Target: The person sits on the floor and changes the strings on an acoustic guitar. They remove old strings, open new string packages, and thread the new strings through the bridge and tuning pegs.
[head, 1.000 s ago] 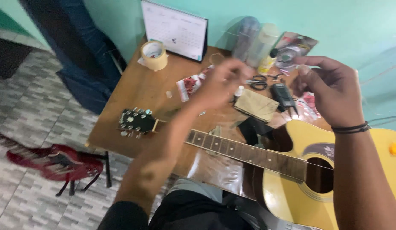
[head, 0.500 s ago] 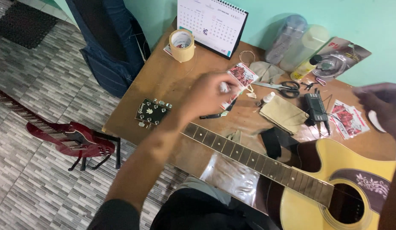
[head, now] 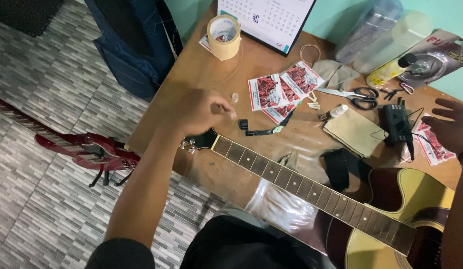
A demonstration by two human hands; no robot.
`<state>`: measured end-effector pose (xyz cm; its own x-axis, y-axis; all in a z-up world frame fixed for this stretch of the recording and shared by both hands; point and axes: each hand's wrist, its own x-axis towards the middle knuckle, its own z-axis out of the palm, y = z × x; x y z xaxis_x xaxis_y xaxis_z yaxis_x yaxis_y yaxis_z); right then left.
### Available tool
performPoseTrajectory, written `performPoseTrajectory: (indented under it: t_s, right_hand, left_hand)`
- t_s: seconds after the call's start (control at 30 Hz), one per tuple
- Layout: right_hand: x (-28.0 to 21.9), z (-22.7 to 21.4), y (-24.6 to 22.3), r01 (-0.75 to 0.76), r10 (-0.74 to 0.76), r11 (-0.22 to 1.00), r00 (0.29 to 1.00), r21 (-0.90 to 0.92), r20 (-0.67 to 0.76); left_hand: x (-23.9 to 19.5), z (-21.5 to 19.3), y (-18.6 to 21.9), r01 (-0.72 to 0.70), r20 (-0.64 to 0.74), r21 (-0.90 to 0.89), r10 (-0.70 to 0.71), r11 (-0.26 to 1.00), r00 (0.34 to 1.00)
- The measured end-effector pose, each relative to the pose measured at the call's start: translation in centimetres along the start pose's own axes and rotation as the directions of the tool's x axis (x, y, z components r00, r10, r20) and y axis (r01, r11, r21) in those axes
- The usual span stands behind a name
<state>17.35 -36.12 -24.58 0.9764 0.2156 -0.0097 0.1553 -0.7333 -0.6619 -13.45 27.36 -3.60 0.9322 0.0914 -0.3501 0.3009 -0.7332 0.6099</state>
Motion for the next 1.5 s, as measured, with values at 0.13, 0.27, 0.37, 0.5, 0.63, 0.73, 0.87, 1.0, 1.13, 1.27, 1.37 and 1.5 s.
performPoseTrajectory:
  t_s: [0.13, 0.27, 0.37, 0.5, 0.63, 0.73, 0.87, 1.0, 1.13, 1.27, 1.37, 1.5]
  right_hand:
    - [-1.9, 0.5, -3.1, 0.199, -0.207, 0.961, 0.978, -0.191, -0.019]
    - [-8.5, 0.4, -16.8, 0.136, -0.138, 0.965, 0.99, -0.224, 0.011]
    - [-15.7, 1.4, -28.0, 0.061, -0.013, 0.982, 0.965, -0.177, 0.261]
    - [-21.4, 3.8, -34.4, 0.142, -0.097, 0.987, 0.904, -0.078, 0.417]
    - [-23.8, 4.6, -35.6, 0.252, -0.182, 0.957, 0.907, -0.142, 0.379]
    - [-24.6, 4.6, -35.0, 0.3, -0.256, 0.95, 0.907, -0.086, 0.335]
    - [-25.4, 4.4, -34.1, 0.311, -0.277, 0.949, 0.902, -0.052, 0.33]
    - [-25.6, 3.8, -33.0, 0.345, -0.318, 0.937, 0.907, -0.053, 0.276]
    - [-25.3, 1.6, -32.7, 0.274, -0.264, 0.962, 0.939, -0.015, 0.222]
    - [-23.3, -2.9, -29.3, 0.185, -0.179, 0.981, 0.979, -0.058, 0.093]
    - [-18.5, -7.2, -20.1, 0.189, -0.245, 0.906, 0.964, -0.379, -0.105]
    - [-12.4, -10.7, -12.0, 0.051, -0.147, 0.864, 0.977, -0.501, -0.154]
  left_hand:
    - [-2.2, 2.8, -1.4, -0.323, -0.041, -0.032, 0.322, 0.946, 0.946]
    - [-2.2, 6.2, -4.1, -0.534, -0.164, 0.166, 0.558, 0.829, 0.814]
    - [-2.6, 6.5, -4.0, -0.458, -0.138, 0.156, 0.478, 0.875, 0.867]
    - [-3.5, 7.2, -3.5, -0.46, -0.181, 0.141, 0.479, 0.877, 0.859]
    - [-4.0, 8.7, -3.3, -0.518, -0.254, 0.244, 0.57, 0.82, 0.782]
    - [-4.3, 9.9, -3.5, -0.56, -0.314, 0.314, 0.64, 0.767, 0.701]
    - [-5.2, 10.7, -2.9, -0.533, -0.355, 0.391, 0.657, 0.75, 0.665]
    - [-6.2, 11.0, -0.9, -0.611, -0.337, 0.441, 0.752, 0.658, 0.567]
    - [-5.5, 13.4, 0.0, -0.59, -0.349, 0.49, 0.765, 0.641, 0.541]
    - [-4.7, 15.6, 1.6, -0.608, -0.336, 0.52, 0.798, 0.6, 0.5]
    - [-4.9, 14.8, 5.9, -0.682, -0.205, 0.488, 0.831, 0.545, 0.517]
    - [-4.7, 17.0, 9.8, -0.734, -0.137, 0.462, 0.857, 0.498, 0.496]
